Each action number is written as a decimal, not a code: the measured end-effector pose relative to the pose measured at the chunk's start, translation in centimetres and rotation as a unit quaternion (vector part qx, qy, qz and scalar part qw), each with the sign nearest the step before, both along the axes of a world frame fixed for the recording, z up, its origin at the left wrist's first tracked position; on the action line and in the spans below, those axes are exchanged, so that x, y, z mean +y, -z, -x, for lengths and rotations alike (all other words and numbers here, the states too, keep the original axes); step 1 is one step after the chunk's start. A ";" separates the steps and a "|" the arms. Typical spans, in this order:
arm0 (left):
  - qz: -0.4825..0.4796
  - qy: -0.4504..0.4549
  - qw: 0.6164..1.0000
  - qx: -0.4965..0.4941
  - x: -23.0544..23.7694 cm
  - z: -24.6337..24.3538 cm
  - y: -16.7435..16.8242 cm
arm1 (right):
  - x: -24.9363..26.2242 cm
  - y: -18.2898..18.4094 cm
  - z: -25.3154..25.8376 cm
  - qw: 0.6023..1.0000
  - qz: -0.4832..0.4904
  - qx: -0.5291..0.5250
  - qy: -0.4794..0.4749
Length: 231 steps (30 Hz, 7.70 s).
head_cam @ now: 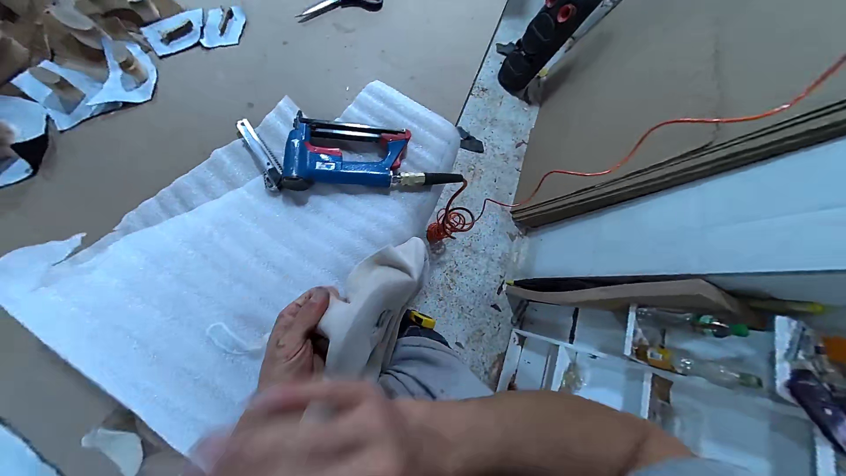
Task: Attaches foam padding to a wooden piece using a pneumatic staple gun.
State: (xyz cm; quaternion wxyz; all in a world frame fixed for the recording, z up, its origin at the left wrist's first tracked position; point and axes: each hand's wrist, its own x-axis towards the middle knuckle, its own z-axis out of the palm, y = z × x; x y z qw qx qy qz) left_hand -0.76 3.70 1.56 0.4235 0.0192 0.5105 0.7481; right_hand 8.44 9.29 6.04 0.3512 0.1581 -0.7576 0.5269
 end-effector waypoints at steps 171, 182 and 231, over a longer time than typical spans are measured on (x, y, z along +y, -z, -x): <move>0.283 0.001 0.897 0.338 -5.2 -2.2 1.0 | 7.3 9.2 -2.6 0.938 -0.289 -0.114 0.153; 0.270 0.123 0.941 0.162 -5.3 1.7 -0.5 | 6.9 8.0 -2.4 0.920 -0.321 -0.163 0.153; 0.299 0.023 0.930 0.212 -3.7 -0.1 -0.4 | 7.0 8.0 -2.7 0.930 -0.299 -0.167 0.136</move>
